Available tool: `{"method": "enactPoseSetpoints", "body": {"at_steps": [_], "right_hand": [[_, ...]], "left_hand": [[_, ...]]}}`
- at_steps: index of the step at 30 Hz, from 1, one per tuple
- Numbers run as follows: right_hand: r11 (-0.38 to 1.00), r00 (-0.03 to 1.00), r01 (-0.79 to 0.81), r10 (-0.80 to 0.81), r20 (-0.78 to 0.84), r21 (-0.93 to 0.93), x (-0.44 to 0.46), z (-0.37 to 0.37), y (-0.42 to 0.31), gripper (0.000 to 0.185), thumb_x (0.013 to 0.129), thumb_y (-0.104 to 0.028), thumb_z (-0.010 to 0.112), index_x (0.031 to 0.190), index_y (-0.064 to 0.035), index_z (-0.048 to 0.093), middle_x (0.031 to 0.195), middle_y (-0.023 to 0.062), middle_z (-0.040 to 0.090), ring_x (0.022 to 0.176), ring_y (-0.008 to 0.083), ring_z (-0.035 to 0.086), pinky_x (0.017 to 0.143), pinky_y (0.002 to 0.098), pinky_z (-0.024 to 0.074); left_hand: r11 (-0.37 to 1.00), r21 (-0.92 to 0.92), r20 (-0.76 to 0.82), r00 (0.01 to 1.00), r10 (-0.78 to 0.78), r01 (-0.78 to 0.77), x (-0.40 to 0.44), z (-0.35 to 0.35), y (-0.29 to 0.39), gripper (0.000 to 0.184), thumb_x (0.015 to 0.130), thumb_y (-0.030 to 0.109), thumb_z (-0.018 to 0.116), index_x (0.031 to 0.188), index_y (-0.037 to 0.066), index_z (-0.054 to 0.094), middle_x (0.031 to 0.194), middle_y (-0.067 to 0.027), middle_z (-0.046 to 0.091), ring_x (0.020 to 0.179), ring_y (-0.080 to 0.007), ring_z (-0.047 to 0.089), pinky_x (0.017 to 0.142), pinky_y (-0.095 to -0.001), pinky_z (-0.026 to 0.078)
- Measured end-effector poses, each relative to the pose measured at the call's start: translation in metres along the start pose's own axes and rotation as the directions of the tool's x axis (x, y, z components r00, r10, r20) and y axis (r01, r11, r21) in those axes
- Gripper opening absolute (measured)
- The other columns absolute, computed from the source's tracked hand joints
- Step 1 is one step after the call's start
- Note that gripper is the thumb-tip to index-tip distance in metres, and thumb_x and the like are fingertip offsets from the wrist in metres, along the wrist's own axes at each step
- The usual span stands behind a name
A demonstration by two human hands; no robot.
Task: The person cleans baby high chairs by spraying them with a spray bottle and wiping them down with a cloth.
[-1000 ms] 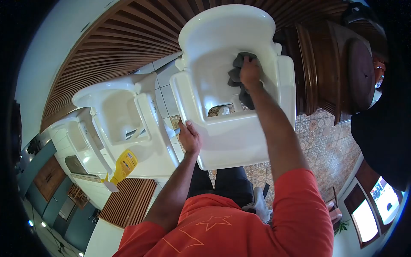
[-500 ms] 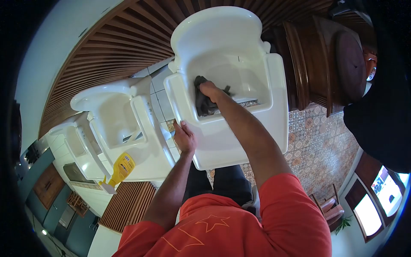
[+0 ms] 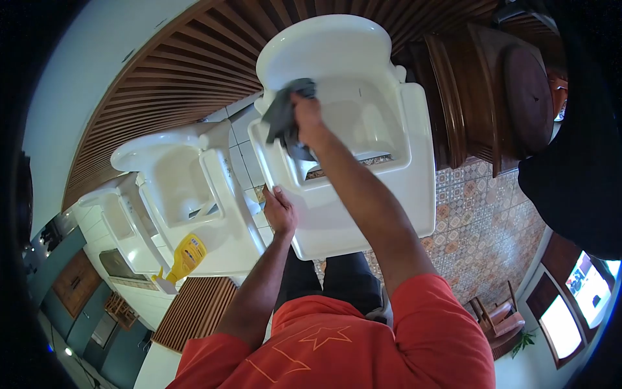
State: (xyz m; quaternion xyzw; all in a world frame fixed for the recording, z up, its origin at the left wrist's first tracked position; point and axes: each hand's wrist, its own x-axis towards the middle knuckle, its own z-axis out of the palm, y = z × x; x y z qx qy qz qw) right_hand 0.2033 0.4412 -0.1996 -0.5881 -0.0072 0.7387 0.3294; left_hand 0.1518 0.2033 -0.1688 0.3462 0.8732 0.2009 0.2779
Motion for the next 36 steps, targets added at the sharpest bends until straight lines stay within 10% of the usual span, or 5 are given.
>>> {"method": "enactPoseSetpoints", "body": {"at_steps": [9, 18, 24, 29, 36], "right_hand": [[0.432, 0.413, 0.9, -0.804, -0.427, 0.058, -0.03, 0.049, -0.039, 0.033, 0.09, -0.002, 0.052, 0.123, -0.0012, 0.05, 0.12, 0.0141, 0.057, 0.112, 0.0326, 0.055, 0.094, 0.0488, 0.0471], [-0.685, -0.216, 0.62, -0.618, 0.756, -0.383, -0.043, 0.012, -0.07, 0.043, 0.056, -0.008, 0.073, 0.099, -0.0151, 0.07, 0.111, 0.0083, 0.057, 0.102, 0.0295, 0.054, 0.09, 0.0423, 0.0434], [-0.394, -0.336, 0.558, -0.912, 0.236, -0.73, -0.02, -0.04, -0.12, 0.06, 0.067, -0.011, 0.075, 0.123, -0.0049, 0.055, 0.11, 0.0155, 0.057, 0.105, 0.0366, 0.052, 0.091, 0.044, 0.0406], [0.358, 0.282, 0.904, -0.91, -0.303, -0.234, -0.016, -0.047, -0.142, 0.035, 0.088, -0.007, 0.063, 0.121, 0.0015, 0.053, 0.113, 0.017, 0.058, 0.103, 0.0345, 0.058, 0.091, 0.0403, 0.0443], [-0.564, -0.444, 0.66, -0.826, 0.349, -0.496, -0.084, 0.046, -0.137, 0.052, 0.064, -0.02, 0.073, 0.112, -0.0041, 0.062, 0.114, 0.015, 0.059, 0.117, 0.0358, 0.051, 0.101, 0.0474, 0.0385]], "left_hand": [[0.999, 0.028, -0.061, 0.997, 0.046, -0.044, 0.002, -0.002, 0.004, 0.034, 0.103, 0.027, 0.041, 0.126, 0.003, 0.042, 0.084, -0.0249, 0.066, 0.076, -0.046, 0.064, 0.062, -0.0525, 0.05], [1.0, -0.002, -0.033, 0.999, 0.015, -0.015, -0.002, -0.002, 0.007, 0.042, 0.104, 0.034, 0.037, 0.125, -0.001, 0.043, 0.086, -0.0289, 0.063, 0.081, -0.0504, 0.061, 0.068, -0.0549, 0.047], [1.0, 0.021, -0.021, 1.0, -0.001, 0.001, 0.0, -0.001, 0.003, 0.043, 0.104, 0.034, 0.036, 0.125, -0.002, 0.043, 0.085, -0.0295, 0.063, 0.081, -0.0508, 0.061, 0.068, -0.0549, 0.047], [1.0, -0.007, -0.05, 0.998, 0.028, -0.029, 0.0, -0.001, 0.003, 0.044, 0.104, 0.033, 0.036, 0.129, -0.003, 0.042, 0.087, -0.0309, 0.063, 0.083, -0.0502, 0.062, 0.069, -0.0544, 0.048], [1.0, 0.019, 0.01, 1.0, -0.025, 0.025, 0.0, -0.004, 0.011, 0.044, 0.104, 0.032, 0.036, 0.13, -0.003, 0.042, 0.092, -0.0313, 0.064, 0.087, -0.0509, 0.062, 0.073, -0.0534, 0.049]]}}
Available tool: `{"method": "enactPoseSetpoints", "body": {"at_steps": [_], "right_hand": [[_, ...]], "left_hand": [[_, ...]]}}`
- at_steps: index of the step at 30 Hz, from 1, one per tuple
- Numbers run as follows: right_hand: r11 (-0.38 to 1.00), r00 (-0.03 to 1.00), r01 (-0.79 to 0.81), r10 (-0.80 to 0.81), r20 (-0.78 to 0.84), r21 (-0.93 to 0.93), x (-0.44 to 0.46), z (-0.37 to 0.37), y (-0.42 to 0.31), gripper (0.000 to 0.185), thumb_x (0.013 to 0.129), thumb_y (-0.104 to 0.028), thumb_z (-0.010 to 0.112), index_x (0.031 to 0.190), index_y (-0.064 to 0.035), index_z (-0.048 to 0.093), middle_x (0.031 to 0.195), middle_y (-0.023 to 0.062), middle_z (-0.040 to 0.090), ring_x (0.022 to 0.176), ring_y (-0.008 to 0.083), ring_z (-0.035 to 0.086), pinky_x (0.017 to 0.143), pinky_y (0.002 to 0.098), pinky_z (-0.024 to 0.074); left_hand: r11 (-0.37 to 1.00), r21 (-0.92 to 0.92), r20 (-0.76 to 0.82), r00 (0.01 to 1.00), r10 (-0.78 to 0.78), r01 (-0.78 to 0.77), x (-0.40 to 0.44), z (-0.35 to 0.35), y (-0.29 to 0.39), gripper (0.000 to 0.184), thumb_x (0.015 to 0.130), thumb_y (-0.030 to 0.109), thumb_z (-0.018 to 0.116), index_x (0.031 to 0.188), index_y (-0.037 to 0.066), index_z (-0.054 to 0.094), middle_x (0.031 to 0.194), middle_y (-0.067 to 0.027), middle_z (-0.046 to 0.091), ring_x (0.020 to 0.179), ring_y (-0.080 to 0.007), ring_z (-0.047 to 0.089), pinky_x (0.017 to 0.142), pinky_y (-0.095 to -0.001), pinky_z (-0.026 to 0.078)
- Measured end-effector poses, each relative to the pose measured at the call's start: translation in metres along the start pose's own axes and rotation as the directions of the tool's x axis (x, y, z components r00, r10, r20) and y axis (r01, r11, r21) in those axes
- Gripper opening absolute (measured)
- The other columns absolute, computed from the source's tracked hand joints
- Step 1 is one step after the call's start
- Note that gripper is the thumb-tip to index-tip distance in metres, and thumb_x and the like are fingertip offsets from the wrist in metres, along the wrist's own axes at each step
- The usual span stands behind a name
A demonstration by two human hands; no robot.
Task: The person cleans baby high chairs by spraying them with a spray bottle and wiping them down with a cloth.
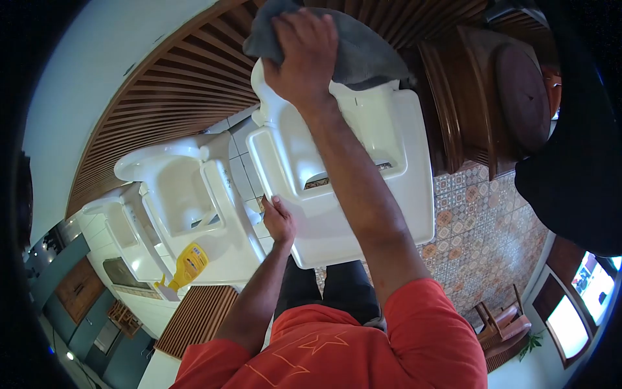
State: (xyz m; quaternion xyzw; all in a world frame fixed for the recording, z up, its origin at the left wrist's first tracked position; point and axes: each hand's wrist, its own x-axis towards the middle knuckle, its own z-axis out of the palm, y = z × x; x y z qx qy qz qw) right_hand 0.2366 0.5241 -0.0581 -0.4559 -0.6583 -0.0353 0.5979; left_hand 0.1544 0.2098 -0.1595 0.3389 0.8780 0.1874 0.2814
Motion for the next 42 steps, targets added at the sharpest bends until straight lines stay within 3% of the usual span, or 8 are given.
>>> {"method": "enactPoseSetpoints", "body": {"at_steps": [4, 6, 12, 18, 24, 31, 37, 42], "right_hand": [[0.997, 0.988, 0.03, -0.019, 0.156, -0.066, -0.016, -0.021, 0.056, 0.039, 0.089, -0.017, 0.066, 0.123, 0.0004, 0.058, 0.12, 0.0198, 0.061, 0.111, 0.0331, 0.057, 0.099, 0.0423, 0.0422], [0.656, 0.704, -0.707, 0.69, 0.168, 0.264, -0.037, -0.036, 0.092, 0.049, 0.094, -0.037, 0.059, 0.128, -0.0006, 0.057, 0.124, 0.021, 0.06, 0.114, 0.0351, 0.056, 0.1, 0.0434, 0.0413], [0.379, 0.392, -0.92, 0.901, 0.185, 0.099, -0.048, -0.04, 0.115, 0.069, 0.096, -0.06, 0.039, 0.113, 0.0015, 0.063, 0.119, 0.0265, 0.061, 0.113, 0.0381, 0.056, 0.1, 0.0444, 0.0395], [0.963, 0.968, -0.045, 0.107, 0.226, -0.266, -0.008, -0.008, 0.03, 0.05, 0.084, -0.042, 0.067, 0.115, -0.0035, 0.06, 0.119, 0.0176, 0.056, 0.117, 0.0337, 0.05, 0.1, 0.0469, 0.0362], [0.701, 0.457, 0.711, -0.401, 0.794, -0.055, -0.095, 0.033, -0.03, 0.042, 0.082, -0.026, 0.06, 0.118, -0.0041, 0.063, 0.125, 0.0127, 0.057, 0.129, 0.0295, 0.045, 0.113, 0.0453, 0.0265], [0.593, 0.378, 0.805, -0.545, 0.748, 0.025, -0.121, 0.027, -0.003, 0.044, 0.083, -0.029, 0.059, 0.118, -0.0036, 0.065, 0.126, 0.012, 0.059, 0.128, 0.0281, 0.048, 0.115, 0.0431, 0.0253], [0.991, 0.994, 0.107, -0.105, 0.032, -0.082, -0.033, -0.013, 0.072, 0.054, 0.097, -0.047, 0.051, 0.128, -0.0026, 0.058, 0.128, 0.017, 0.057, 0.122, 0.0322, 0.05, 0.098, 0.0457, 0.0398], [0.44, 0.458, -0.835, 0.889, -0.026, 0.331, -0.097, -0.017, 0.117, 0.062, 0.103, -0.048, 0.034, 0.128, 0.0072, 0.05, 0.136, 0.031, 0.045, 0.123, 0.0486, 0.043, 0.103, 0.0539, 0.0317]], "left_hand": [[1.0, 0.003, 0.001, 1.0, -0.007, 0.007, 0.0, -0.001, -0.001, 0.043, 0.104, 0.032, 0.036, 0.13, -0.002, 0.042, 0.094, -0.031, 0.064, 0.088, -0.051, 0.061, 0.073, -0.0535, 0.049], [0.997, -0.008, -0.079, 0.994, 0.073, -0.074, 0.003, 0.003, -0.002, 0.038, 0.103, 0.03, 0.038, 0.128, 0.001, 0.042, 0.09, -0.0281, 0.065, 0.082, -0.0487, 0.062, 0.068, -0.0531, 0.049], [0.998, -0.049, -0.046, 0.998, 0.039, -0.042, -0.006, -0.001, -0.002, 0.042, 0.104, 0.032, 0.036, 0.129, -0.002, 0.042, 0.093, -0.0302, 0.064, 0.086, -0.0507, 0.061, 0.071, -0.0537, 0.048], [0.999, 0.003, -0.042, 0.998, 0.052, -0.052, 0.0, 0.006, -0.014, 0.039, 0.103, 0.028, 0.04, 0.133, 0.003, 0.04, 0.09, -0.0245, 0.067, 0.081, -0.0453, 0.065, 0.067, -0.0522, 0.051], [0.999, 0.048, -0.031, 0.999, 0.008, -0.007, 0.001, 0.008, -0.012, 0.042, 0.103, 0.031, 0.04, 0.134, 0.002, 0.039, 0.091, -0.026, 0.066, 0.081, -0.0457, 0.065, 0.066, -0.0523, 0.051], [0.997, 0.073, -0.028, 1.0, -0.01, 0.012, 0.001, 0.005, -0.01, 0.044, 0.103, 0.033, 0.038, 0.135, 0.003, 0.038, 0.09, -0.0265, 0.066, 0.08, -0.0466, 0.064, 0.067, -0.0528, 0.051], [1.0, 0.009, -0.06, 0.998, 0.03, -0.03, 0.0, 0.005, -0.008, 0.045, 0.104, 0.034, 0.036, 0.128, -0.004, 0.04, 0.082, -0.0303, 0.063, 0.079, -0.051, 0.061, 0.065, -0.0549, 0.046], [0.999, 0.015, -0.064, 0.997, 0.045, -0.044, -0.002, 0.007, -0.011, 0.043, 0.104, 0.034, 0.036, 0.125, -0.003, 0.041, 0.08, -0.0303, 0.062, 0.077, -0.0508, 0.061, 0.064, -0.0542, 0.046]]}}
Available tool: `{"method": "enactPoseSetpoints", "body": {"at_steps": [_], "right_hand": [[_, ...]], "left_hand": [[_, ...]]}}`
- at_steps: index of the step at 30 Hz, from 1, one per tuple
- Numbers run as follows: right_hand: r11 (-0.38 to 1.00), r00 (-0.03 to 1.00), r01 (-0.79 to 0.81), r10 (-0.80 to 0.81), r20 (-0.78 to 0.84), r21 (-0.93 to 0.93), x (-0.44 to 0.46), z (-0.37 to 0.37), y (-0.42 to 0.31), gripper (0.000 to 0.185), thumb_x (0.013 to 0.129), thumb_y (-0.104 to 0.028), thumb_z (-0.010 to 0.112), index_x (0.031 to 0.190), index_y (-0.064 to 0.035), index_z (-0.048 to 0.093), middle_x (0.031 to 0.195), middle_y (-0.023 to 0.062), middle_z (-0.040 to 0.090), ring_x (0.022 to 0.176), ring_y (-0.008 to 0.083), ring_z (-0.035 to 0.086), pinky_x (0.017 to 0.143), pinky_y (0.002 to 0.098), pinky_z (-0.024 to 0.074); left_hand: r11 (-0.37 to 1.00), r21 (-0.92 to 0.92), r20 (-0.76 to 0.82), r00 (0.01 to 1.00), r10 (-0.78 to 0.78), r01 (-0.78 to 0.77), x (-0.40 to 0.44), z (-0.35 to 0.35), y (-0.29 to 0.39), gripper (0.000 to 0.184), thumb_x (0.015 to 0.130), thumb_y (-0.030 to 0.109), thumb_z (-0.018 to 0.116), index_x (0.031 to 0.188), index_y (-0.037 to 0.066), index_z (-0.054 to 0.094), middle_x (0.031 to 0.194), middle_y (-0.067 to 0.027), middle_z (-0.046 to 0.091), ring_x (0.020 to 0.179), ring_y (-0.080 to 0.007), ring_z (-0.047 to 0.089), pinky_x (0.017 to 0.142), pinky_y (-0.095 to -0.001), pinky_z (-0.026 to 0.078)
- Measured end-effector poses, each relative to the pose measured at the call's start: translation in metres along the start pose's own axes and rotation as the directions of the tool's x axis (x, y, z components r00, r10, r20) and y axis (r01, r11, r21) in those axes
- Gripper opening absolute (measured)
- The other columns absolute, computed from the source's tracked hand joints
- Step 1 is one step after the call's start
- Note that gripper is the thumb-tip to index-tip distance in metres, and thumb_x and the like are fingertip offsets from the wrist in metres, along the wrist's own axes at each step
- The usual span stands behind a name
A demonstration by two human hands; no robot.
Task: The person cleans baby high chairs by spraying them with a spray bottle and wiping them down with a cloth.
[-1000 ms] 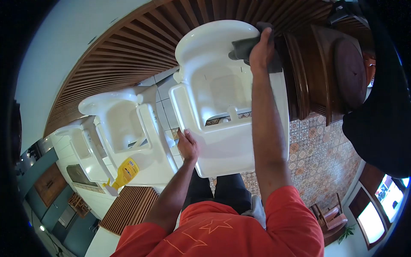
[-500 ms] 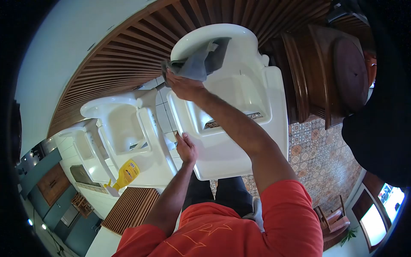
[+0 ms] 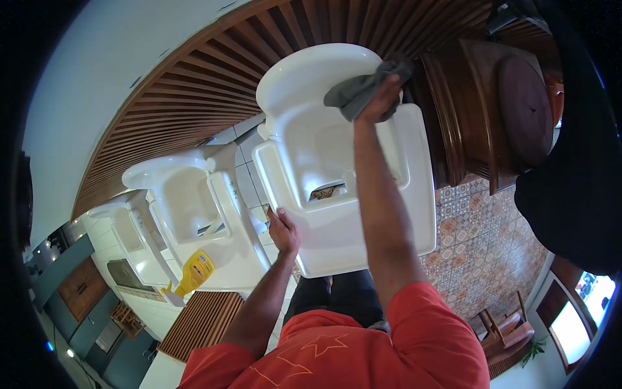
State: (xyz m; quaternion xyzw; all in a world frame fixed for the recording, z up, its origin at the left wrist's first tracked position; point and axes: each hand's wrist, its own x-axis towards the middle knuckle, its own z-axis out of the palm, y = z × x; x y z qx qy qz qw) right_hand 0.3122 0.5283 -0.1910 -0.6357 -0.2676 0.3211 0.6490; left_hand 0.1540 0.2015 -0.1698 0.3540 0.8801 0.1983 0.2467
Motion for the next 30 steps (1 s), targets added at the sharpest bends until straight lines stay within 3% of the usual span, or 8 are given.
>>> {"method": "enactPoseSetpoints", "body": {"at_steps": [8, 10, 12, 16, 17, 21, 25, 30], "right_hand": [[0.754, 0.773, 0.599, -0.457, 0.441, -0.268, -0.139, 0.057, 0.013, 0.086, 0.099, -0.053, 0.04, 0.153, 0.0031, 0.002, 0.157, 0.0307, -0.009, 0.148, 0.0408, -0.006, 0.119, 0.0476, 0.0035], [0.816, 0.888, 0.362, -0.154, 0.434, -0.451, -0.122, 0.03, 0.05, 0.092, 0.098, -0.055, 0.044, 0.153, 0.0009, -0.004, 0.159, 0.0262, -0.005, 0.148, 0.0387, 0.004, 0.119, 0.0489, 0.0087], [0.982, 0.995, -0.102, 0.1, 0.027, 0.157, -0.096, 0.027, 0.063, 0.093, 0.098, -0.053, 0.047, 0.153, -0.0029, -0.009, 0.16, 0.0208, 0.003, 0.145, 0.0352, 0.017, 0.117, 0.0487, 0.0165], [0.889, 0.961, -0.157, 0.238, -0.142, 0.431, -0.083, 0.06, 0.019, 0.087, 0.1, -0.048, 0.046, 0.154, -0.0064, -0.009, 0.161, 0.0166, 0.003, 0.14, 0.0312, 0.027, 0.116, 0.0457, 0.0221], [0.987, 0.987, 0.152, -0.149, -0.051, 0.054, -0.098, 0.068, 0.025, 0.09, 0.1, -0.049, 0.046, 0.154, -0.0057, -0.012, 0.161, 0.0172, -0.005, 0.145, 0.0329, 0.018, 0.117, 0.0491, 0.0174], [0.917, 0.921, 0.322, -0.247, 0.301, -0.235, -0.15, 0.071, -0.025, 0.095, 0.099, -0.054, 0.044, 0.152, -0.0063, -0.018, 0.16, 0.0207, -0.016, 0.149, 0.0364, 0.001, 0.118, 0.0455, 0.0127], [0.779, 0.85, -0.523, 0.504, 0.151, 0.345, -0.141, 0.052, 0.074, 0.081, 0.099, -0.056, 0.039, 0.156, -0.0092, 0.007, 0.161, 0.0198, 0.011, 0.146, 0.0329, 0.019, 0.118, 0.0456, 0.0148], [0.362, 0.35, -0.926, 0.929, 0.116, -0.103, -0.162, 0.046, 0.052, 0.074, 0.098, -0.06, 0.04, 0.148, -0.0057, 0.035, 0.146, 0.0121, 0.045, 0.13, 0.0276, 0.045, 0.113, 0.0355, 0.0285]], "left_hand": [[1.0, 0.019, -0.02, 1.0, 0.018, -0.017, 0.004, 0.0, 0.003, 0.041, 0.104, 0.032, 0.037, 0.126, -0.003, 0.041, 0.081, -0.0304, 0.062, 0.078, -0.0511, 0.06, 0.065, -0.0546, 0.046], [0.999, 0.013, 0.048, 0.998, -0.051, 0.05, 0.002, -0.002, 0.005, 0.043, 0.104, 0.031, 0.037, 0.128, -0.004, 0.04, 0.084, -0.0312, 0.062, 0.08, -0.0508, 0.061, 0.066, -0.0541, 0.046], [0.999, 0.018, 0.039, 0.999, -0.032, 0.031, 0.001, -0.002, 0.005, 0.043, 0.104, 0.031, 0.038, 0.129, -0.004, 0.04, 0.084, -0.0311, 0.063, 0.081, -0.0508, 0.061, 0.066, -0.054, 0.047], [0.999, -0.02, 0.046, 0.998, -0.035, 0.036, 0.002, -0.003, 0.006, 0.044, 0.104, 0.031, 0.038, 0.13, -0.005, 0.04, 0.084, -0.0306, 0.063, 0.081, -0.0504, 0.061, 0.067, -0.0536, 0.047], [0.999, -0.017, 0.045, 0.998, -0.039, 0.04, 0.003, -0.004, 0.006, 0.044, 0.104, 0.031, 0.038, 0.13, -0.005, 0.04, 0.084, -0.0306, 0.063, 0.081, -0.0504, 0.061, 0.067, -0.0536, 0.047], [0.998, -0.022, 0.084, 0.994, -0.063, 0.065, 0.001, -0.005, 0.007, 0.045, 0.104, 0.03, 0.038, 0.132, -0.004, 0.038, 0.086, -0.0306, 0.063, 0.083, -0.0497, 0.062, 0.069, -0.0529, 0.047], [0.999, -0.041, -0.006, 1.0, 0.006, -0.006, 0.003, -0.002, 0.006, 0.035, 0.102, 0.027, 0.042, 0.128, 0.003, 0.042, 0.087, -0.0254, 0.065, 0.077, -0.0456, 0.064, 0.063, -0.0523, 0.048], [0.999, -0.033, 0.011, 1.0, -0.017, 0.017, -0.002, -0.001, 0.0, 0.038, 0.102, 0.025, 0.041, 0.134, 0.005, 0.04, 0.091, -0.0252, 0.066, 0.081, -0.0461, 0.064, 0.066, -0.0529, 0.05]]}}
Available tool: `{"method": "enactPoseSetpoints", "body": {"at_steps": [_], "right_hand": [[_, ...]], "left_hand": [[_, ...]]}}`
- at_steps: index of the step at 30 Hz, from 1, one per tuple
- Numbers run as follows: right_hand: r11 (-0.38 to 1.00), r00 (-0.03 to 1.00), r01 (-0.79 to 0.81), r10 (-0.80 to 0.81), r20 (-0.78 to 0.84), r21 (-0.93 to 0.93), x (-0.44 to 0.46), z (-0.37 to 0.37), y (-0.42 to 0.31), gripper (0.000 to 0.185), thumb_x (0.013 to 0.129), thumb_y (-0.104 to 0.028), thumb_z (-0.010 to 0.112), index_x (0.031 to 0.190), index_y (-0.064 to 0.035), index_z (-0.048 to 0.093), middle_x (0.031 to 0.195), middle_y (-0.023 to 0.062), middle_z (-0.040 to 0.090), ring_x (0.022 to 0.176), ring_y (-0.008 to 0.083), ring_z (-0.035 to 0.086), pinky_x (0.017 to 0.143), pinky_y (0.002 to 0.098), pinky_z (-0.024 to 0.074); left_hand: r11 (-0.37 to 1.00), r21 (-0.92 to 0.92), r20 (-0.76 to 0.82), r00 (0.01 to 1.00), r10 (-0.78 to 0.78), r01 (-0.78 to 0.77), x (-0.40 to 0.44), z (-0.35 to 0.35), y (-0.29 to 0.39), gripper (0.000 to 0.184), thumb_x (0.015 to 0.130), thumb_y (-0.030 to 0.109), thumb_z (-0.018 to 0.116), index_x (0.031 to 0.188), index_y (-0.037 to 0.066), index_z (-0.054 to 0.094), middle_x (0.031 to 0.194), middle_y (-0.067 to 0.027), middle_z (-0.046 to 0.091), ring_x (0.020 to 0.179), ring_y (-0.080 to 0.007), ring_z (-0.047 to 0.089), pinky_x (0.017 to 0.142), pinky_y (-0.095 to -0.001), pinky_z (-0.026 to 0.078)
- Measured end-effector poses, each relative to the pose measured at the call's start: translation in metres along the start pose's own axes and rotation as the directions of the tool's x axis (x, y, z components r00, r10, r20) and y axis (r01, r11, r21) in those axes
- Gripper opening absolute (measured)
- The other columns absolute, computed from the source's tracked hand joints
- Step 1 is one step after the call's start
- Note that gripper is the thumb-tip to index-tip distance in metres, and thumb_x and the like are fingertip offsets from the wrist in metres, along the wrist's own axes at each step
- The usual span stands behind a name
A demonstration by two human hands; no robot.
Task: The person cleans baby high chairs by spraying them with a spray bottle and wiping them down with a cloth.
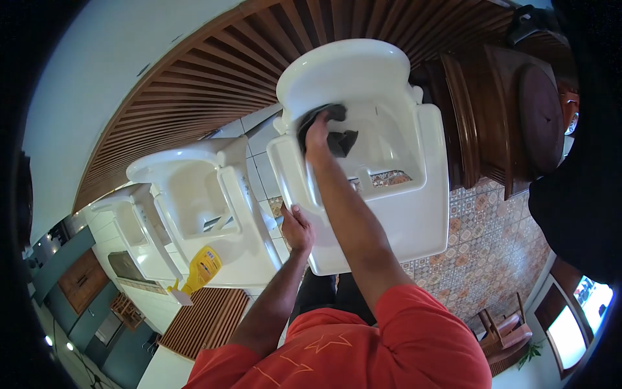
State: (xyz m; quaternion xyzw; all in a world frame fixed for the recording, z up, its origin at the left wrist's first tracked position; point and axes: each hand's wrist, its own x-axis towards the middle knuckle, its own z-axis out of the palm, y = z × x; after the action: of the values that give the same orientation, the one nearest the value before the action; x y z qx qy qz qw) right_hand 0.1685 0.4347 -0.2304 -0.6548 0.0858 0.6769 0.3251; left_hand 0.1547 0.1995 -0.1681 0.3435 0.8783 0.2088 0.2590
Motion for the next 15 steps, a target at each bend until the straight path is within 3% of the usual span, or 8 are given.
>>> {"method": "enactPoseSetpoints", "body": {"at_steps": [2, 5, 7, 9, 10, 12, 14, 15], "right_hand": [[0.767, 0.827, 0.556, -0.472, 0.305, -0.32, 0.019, -0.022, 0.05, 0.072, 0.098, -0.06, 0.039, 0.145, -0.0043, 0.04, 0.142, 0.0116, 0.048, 0.127, 0.0277, 0.046, 0.11, 0.0328, 0.0299], [0.568, 0.71, 0.701, -0.503, 0.493, -0.431, -0.039, -0.04, 0.032, 0.075, 0.096, -0.062, 0.038, 0.143, -0.0032, 0.041, 0.14, 0.022, 0.049, 0.132, 0.0371, 0.043, 0.11, 0.0381, 0.0308], [0.607, 0.793, 0.606, -0.408, 0.452, -0.515, -0.032, -0.041, 0.018, 0.073, 0.097, -0.058, 0.04, 0.137, 0.0025, 0.043, 0.135, 0.0259, 0.051, 0.127, 0.0422, 0.047, 0.107, 0.0429, 0.0352], [0.455, 0.833, 0.553, -0.323, 0.45, -0.698, -0.034, -0.037, 0.014, 0.071, 0.097, -0.055, 0.04, 0.135, 0.0049, 0.044, 0.134, 0.0274, 0.05, 0.121, 0.0465, 0.049, 0.103, 0.0473, 0.0389], [0.306, 0.782, 0.617, -0.342, 0.522, -0.725, -0.055, -0.046, 0.014, 0.067, 0.097, -0.048, 0.045, 0.14, 0.0033, 0.04, 0.134, 0.0302, 0.049, 0.117, 0.0486, 0.051, 0.099, 0.0502, 0.0415], [-0.026, 0.461, 0.822, -0.556, 0.691, -0.569, -0.09, -0.074, 0.032, 0.066, 0.095, -0.041, 0.053, 0.145, 0.0006, 0.036, 0.133, 0.0306, 0.05, 0.112, 0.0491, 0.054, 0.092, 0.0509, 0.047], [-0.173, 0.412, 0.82, -0.485, 0.772, -0.546, -0.105, -0.111, 0.05, 0.07, 0.094, -0.033, 0.056, 0.149, -0.0005, 0.028, 0.137, 0.0296, 0.046, 0.113, 0.0487, 0.055, 0.094, 0.0513, 0.0467], [-0.142, 0.508, 0.79, -0.394, 0.766, -0.597, -0.117, -0.12, 0.05, 0.069, 0.092, -0.032, 0.057, 0.151, -0.0064, 0.03, 0.142, 0.0287, 0.042, 0.122, 0.0468, 0.05, 0.099, 0.0523, 0.043]], "left_hand": [[1.0, 0.002, -0.023, 1.0, 0.01, -0.01, 0.007, 0.003, 0.002, 0.039, 0.102, 0.025, 0.041, 0.135, 0.006, 0.039, 0.092, -0.0251, 0.066, 0.082, -0.0462, 0.065, 0.067, -0.053, 0.05], [0.999, 0.01, 0.069, 0.997, -0.041, 0.041, 0.008, 0.001, -0.002, 0.04, 0.102, 0.024, 0.041, 0.136, 0.005, 0.037, 0.095, -0.0255, 0.066, 0.083, -0.0461, 0.065, 0.068, -0.0529, 0.05], [0.993, 0.042, 0.106, 0.988, -0.113, 0.11, 0.006, 0.002, -0.006, 0.04, 0.101, 0.025, 0.042, 0.136, 0.005, 0.037, 0.097, -0.0262, 0.066, 0.085, -0.0466, 0.064, 0.069, -0.0532, 0.05], [0.996, 0.059, 0.089, 0.993, -0.074, 0.069, 0.005, 0.005, -0.012, 0.04, 0.101, 0.025, 0.042, 0.136, 0.005, 0.037, 0.098, -0.0264, 0.066, 0.086, -0.0472, 0.064, 0.069, -0.054, 0.05], [0.997, 0.076, 0.083, 0.996, -0.034, 0.028, 0.006, 0.006, -0.013, 0.04, 0.101, 0.025, 0.042, 0.136, 0.005, 0.037, 0.099, -0.0266, 0.066, 0.087, -0.0478, 0.063, 0.069, -0.0547, 0.05], [0.997, 0.07, 0.09, 0.996, -0.026, 0.02, 0.006, 0.005, -0.015, 0.039, 0.101, 0.025, 0.042, 0.135, 0.005, 0.037, 0.099, -0.027, 0.066, 0.087, -0.0487, 0.063, 0.069, -0.0557, 0.049], [0.998, 0.057, 0.089, 0.996, -0.013, 0.008, 0.008, 0.003, -0.011, 0.039, 0.101, 0.026, 0.042, 0.134, 0.006, 0.038, 0.099, -0.0274, 0.065, 0.087, -0.0496, 0.062, 0.07, -0.0566, 0.049], [1.0, 0.024, 0.07, 0.998, 0.0, -0.001, 0.007, 0.001, -0.008, 0.039, 0.101, 0.027, 0.041, 0.134, 0.005, 0.038, 0.1, -0.028, 0.065, 0.088, -0.0501, 0.062, 0.07, -0.0572, 0.049]]}}
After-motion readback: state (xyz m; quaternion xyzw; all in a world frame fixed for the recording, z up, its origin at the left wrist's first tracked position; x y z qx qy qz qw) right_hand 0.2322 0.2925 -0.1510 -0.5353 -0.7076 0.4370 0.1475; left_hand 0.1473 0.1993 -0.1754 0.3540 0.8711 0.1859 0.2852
